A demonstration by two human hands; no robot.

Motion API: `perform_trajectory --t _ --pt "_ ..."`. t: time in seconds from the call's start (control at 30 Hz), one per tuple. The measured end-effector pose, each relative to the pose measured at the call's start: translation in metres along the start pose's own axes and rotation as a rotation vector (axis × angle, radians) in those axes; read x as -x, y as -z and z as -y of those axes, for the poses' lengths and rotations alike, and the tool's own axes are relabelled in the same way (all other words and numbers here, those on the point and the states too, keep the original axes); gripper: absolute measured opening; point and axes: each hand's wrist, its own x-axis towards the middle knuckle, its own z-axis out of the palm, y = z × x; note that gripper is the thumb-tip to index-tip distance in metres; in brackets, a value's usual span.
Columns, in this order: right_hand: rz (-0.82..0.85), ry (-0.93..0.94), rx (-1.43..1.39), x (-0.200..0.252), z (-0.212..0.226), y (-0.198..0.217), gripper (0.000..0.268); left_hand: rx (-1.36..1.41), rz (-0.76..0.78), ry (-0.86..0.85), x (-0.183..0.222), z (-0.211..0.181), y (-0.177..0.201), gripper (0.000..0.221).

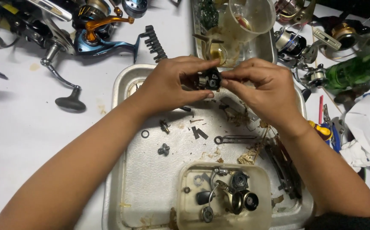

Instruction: Disassembling, cleaning, and repairing a fishing reel on a metal tray using small tools.

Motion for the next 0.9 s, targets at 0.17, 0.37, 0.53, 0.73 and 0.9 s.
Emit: perform_trajectory --t 0.17,0.37,0.53,0.73,0.9 --pt "0.056 0.148 0.169 -0.003 -0.002 -0.002 0.014 -0.035 0.010 -0.044 0.000 0.008 -0.004 0.062" --pt "0.058 0.172 0.181 -0.005 -0.003 -0.001 0.014 -0.051 -0.015 -0.124 0.001 0.012 -0.006 0.062" --pt "0.058 0.167 0.168 -0.006 -0.009 0.004 0.013 -0.076 0.005 -0.075 0.000 0.009 -0.004 0.060" --pt "0.117 0.169 0.108 -0.009 -0.005 0.003 0.014 -0.056 0.024 -0.078 0.000 0.008 -0.004 0.061" --pt "0.124 0.288 0.281 -0.009 -0.013 0.002 0.015 -0.061 0.021 -0.097 0.001 0.011 -0.005 0.062"
